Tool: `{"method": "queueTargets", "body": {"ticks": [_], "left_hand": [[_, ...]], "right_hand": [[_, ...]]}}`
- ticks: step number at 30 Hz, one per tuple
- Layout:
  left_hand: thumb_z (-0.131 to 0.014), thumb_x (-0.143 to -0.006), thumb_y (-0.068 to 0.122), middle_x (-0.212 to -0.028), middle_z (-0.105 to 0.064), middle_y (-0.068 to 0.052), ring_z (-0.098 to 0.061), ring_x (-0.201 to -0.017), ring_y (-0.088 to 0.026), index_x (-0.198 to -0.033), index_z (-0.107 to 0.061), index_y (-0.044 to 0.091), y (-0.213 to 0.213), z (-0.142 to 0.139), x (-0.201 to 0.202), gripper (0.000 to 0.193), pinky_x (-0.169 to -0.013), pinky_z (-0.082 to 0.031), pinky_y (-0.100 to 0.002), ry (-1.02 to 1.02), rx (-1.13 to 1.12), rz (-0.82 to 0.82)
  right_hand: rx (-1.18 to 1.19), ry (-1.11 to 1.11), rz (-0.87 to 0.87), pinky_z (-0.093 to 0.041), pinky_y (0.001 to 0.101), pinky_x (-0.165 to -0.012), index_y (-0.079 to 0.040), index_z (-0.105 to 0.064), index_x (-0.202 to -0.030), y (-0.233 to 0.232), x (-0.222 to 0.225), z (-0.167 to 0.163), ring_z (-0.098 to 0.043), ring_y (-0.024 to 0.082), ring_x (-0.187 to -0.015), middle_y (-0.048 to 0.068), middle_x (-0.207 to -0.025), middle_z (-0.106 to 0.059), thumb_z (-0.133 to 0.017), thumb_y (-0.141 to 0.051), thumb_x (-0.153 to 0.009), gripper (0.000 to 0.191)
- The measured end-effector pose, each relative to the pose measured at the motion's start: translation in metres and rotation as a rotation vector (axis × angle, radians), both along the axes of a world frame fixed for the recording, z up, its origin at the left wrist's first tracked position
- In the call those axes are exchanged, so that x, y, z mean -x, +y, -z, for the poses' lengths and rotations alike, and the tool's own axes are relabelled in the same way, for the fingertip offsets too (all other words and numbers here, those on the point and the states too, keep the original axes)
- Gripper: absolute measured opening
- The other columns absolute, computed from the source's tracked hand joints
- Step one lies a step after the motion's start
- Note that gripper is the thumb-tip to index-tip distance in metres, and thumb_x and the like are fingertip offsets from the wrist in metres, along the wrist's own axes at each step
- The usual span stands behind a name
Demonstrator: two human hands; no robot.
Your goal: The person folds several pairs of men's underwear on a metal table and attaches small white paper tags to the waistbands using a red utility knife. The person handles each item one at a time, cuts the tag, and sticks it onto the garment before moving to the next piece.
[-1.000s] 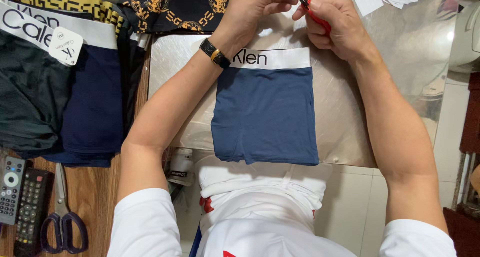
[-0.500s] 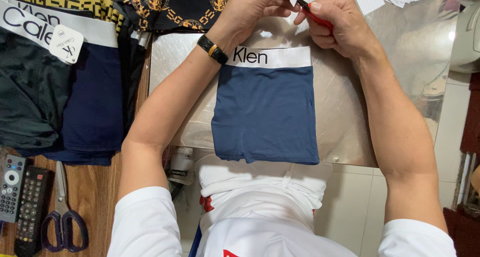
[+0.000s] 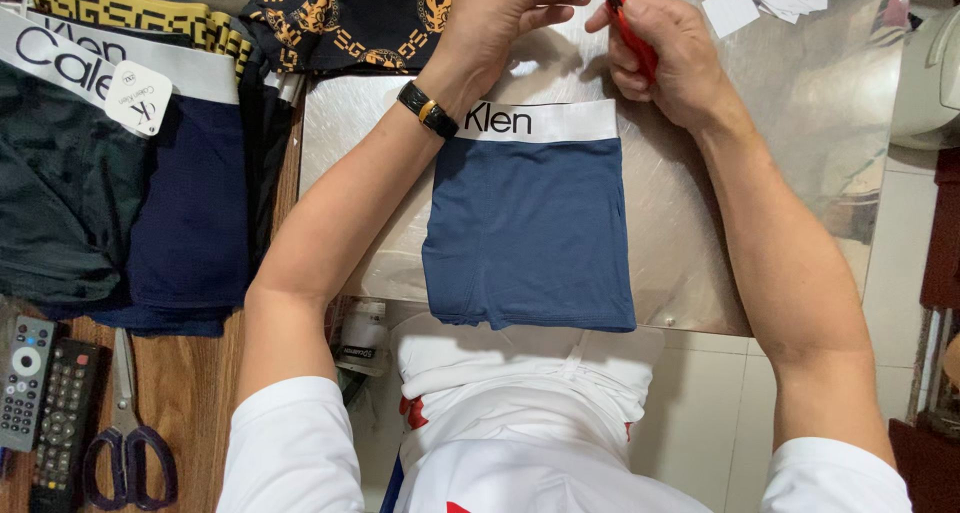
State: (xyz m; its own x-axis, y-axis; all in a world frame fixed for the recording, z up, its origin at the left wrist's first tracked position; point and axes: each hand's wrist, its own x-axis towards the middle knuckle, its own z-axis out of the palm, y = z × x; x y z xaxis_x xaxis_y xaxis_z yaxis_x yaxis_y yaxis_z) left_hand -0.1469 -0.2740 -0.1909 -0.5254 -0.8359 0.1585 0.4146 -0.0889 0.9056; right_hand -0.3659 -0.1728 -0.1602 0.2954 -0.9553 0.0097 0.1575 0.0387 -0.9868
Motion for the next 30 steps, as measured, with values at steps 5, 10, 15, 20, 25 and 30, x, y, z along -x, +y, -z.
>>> {"method": "queueTargets", "body": {"ticks": [5,10,15,20,25,30], "left_hand": [[-0.075,-0.096,0.013,-0.095,-0.078,-0.01,-0.078,-0.091,-0.02,-0.099,-0.076,0.0,0.005,0.004,0.007,0.013,-0.082,-0.068,-0.034,0.018,-0.076,-0.054],[-0.075,-0.097,0.014,-0.094,-0.079,-0.009,-0.079,-0.09,-0.02,-0.098,-0.077,0.002,0.011,0.004,0.011,0.012,-0.081,-0.068,-0.033,0.06,-0.045,-0.056],[-0.075,-0.097,0.014,-0.094,-0.079,-0.009,-0.079,-0.091,-0.022,-0.097,-0.077,0.002,0.014,0.002,0.01,0.011,-0.082,-0.068,-0.034,0.046,-0.045,-0.064],[-0.076,-0.096,0.014,-0.094,-0.079,-0.009,-0.079,-0.091,-0.022,-0.098,-0.078,0.003,0.015,0.003,0.011,0.012,-0.081,-0.068,-0.034,0.049,-0.048,-0.072],[-0.073,-0.098,0.014,-0.095,-0.079,-0.01,-0.079,-0.091,-0.021,-0.1,-0.076,0.001,0.011,0.002,0.009,0.013,-0.081,-0.067,-0.034,0.005,-0.042,-0.048],[-0.068,-0.102,0.016,-0.098,-0.076,-0.01,-0.079,-0.096,-0.019,-0.105,-0.071,0.001,0.006,-0.004,0.001,0.016,-0.086,-0.068,-0.034,-0.06,0.01,0.06]], "right_hand": [[-0.019,0.003,-0.006,-0.029,0.0229,-0.052,-0.006,-0.061,-0.12,0.002,-0.006,0.0,-0.036,0.007,-0.06,-0.002,-0.076,-0.046,-0.046,-0.037,-0.119,0.035],[0.015,0.049,-0.006,-0.028,0.023,-0.051,-0.007,-0.061,-0.119,0.001,-0.006,0.0,-0.035,0.007,-0.059,-0.002,-0.074,-0.045,-0.045,-0.038,-0.119,0.036],[0.016,0.066,-0.004,-0.026,0.0232,-0.049,-0.007,-0.062,-0.117,0.0,-0.007,0.001,-0.032,0.006,-0.056,-0.002,-0.071,-0.044,-0.045,-0.038,-0.118,0.035],[0.037,0.075,-0.007,-0.026,0.0233,-0.049,-0.007,-0.062,-0.117,0.001,-0.007,0.002,-0.033,0.006,-0.056,-0.002,-0.071,-0.044,-0.045,-0.039,-0.119,0.036],[0.02,0.045,-0.007,-0.024,0.0239,-0.047,-0.005,-0.063,-0.113,-0.001,-0.004,0.004,-0.031,0.006,-0.054,-0.003,-0.067,-0.041,-0.048,-0.036,-0.117,0.035],[-0.066,-0.046,-0.052,-0.022,0.0245,-0.047,0.0,-0.065,-0.109,-0.003,0.007,0.002,-0.027,0.006,-0.054,-0.005,-0.066,-0.035,-0.052,-0.031,-0.114,0.034]]}}
